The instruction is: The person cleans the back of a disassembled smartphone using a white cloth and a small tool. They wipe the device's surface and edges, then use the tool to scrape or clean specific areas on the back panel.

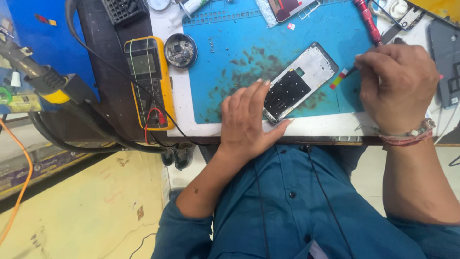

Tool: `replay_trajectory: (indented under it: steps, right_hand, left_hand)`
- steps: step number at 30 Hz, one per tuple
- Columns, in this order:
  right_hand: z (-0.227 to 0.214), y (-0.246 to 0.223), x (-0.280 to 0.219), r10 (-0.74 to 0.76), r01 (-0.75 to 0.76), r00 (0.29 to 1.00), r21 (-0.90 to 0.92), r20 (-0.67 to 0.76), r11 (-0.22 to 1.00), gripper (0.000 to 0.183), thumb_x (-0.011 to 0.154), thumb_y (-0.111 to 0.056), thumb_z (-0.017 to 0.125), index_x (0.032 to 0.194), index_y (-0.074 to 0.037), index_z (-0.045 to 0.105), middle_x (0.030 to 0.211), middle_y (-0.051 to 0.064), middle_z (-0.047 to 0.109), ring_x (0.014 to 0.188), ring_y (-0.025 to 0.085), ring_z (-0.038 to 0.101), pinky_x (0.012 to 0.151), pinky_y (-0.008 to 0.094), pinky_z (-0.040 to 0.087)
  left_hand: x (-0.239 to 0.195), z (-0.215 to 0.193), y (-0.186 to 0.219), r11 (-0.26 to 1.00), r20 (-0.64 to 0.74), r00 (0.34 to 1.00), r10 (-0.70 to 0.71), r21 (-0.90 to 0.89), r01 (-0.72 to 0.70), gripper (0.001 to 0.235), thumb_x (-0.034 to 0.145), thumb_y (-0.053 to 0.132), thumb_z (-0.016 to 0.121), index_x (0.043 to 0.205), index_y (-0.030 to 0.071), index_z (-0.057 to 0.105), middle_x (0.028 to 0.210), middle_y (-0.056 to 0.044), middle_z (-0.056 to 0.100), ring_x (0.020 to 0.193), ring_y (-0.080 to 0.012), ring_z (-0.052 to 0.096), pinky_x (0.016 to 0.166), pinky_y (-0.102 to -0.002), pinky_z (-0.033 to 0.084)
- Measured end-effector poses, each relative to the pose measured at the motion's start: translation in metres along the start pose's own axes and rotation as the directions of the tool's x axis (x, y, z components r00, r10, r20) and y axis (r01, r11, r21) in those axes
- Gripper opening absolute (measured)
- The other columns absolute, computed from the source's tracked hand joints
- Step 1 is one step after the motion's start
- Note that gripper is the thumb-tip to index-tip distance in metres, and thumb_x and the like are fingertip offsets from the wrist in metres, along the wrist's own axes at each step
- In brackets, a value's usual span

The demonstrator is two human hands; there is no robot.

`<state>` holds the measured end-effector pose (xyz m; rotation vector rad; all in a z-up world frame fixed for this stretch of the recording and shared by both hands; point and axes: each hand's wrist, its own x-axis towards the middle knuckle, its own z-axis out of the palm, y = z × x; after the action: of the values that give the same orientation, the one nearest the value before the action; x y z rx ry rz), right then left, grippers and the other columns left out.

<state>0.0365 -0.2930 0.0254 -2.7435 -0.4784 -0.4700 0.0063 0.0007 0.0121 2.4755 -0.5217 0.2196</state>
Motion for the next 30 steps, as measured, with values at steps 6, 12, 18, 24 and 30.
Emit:
replay_trajectory:
  steps: [6,12,18,24,30]
  right_hand:
    - [0.002,-0.006,-0.004,0.000,-0.001,0.997,-0.006,-0.073,1.000,0.013,0.098,0.000,0.074,0.107,-0.008,0.070,0.117,0.004,0.071,0.106,0.028,0.063,0.096,0.040,0.048]
    - [0.010,0.034,-0.022,0.106,-0.108,0.975,0.001,-0.197,0.994,0.013,0.100,0.002,0.069,0.110,-0.005,0.067,0.114,0.009,0.068,0.101,0.030,0.064,0.086,0.038,0.049]
    - [0.029,0.118,-0.039,0.358,-0.348,0.929,0.111,-0.090,0.931,0.012,0.101,0.003,0.070,0.110,-0.004,0.067,0.110,0.009,0.068,0.098,0.027,0.064,0.084,0.035,0.050]
    - [0.028,0.128,-0.022,0.402,-0.391,0.914,0.147,-0.053,0.909,0.011,0.102,0.003,0.070,0.110,-0.003,0.067,0.107,0.009,0.068,0.095,0.024,0.065,0.083,0.032,0.050]
    - [0.014,0.083,-0.011,0.386,-0.370,0.922,0.250,-0.016,0.895,0.010,0.103,0.004,0.070,0.110,-0.002,0.067,0.104,0.010,0.068,0.092,0.021,0.065,0.082,0.030,0.051]
  left_hand:
    - [0.017,0.001,0.006,1.000,0.077,0.997,0.017,0.000,-0.017,0.087,0.088,0.046,0.082,0.152,0.000,0.043,0.146,-0.013,0.056,0.127,-0.0302,0.052,0.110,-0.047,0.035]
    - [0.048,-0.036,-0.019,0.966,0.240,0.941,0.237,-0.158,-0.203,0.083,0.082,0.025,0.086,0.150,0.005,0.041,0.145,-0.014,0.057,0.132,-0.0338,0.050,0.115,-0.051,0.032]
    - [0.091,-0.057,-0.046,0.928,0.532,0.762,0.370,-0.165,-0.335,0.081,0.073,0.011,0.084,0.145,0.009,0.046,0.139,-0.009,0.060,0.140,-0.0293,0.046,0.123,-0.066,0.006]
    - [0.086,-0.062,-0.040,0.913,0.391,0.828,0.403,-0.115,-0.391,0.079,0.075,0.026,0.087,0.141,0.006,0.048,0.146,-0.020,0.052,0.139,-0.0378,0.041,0.116,-0.068,0.014]
    - [0.031,-0.053,-0.037,0.927,0.083,0.986,0.148,-0.358,-0.109,0.041,0.096,0.017,0.078,0.133,0.009,0.062,0.142,-0.012,0.064,0.134,-0.0307,0.062,0.121,-0.049,0.042]
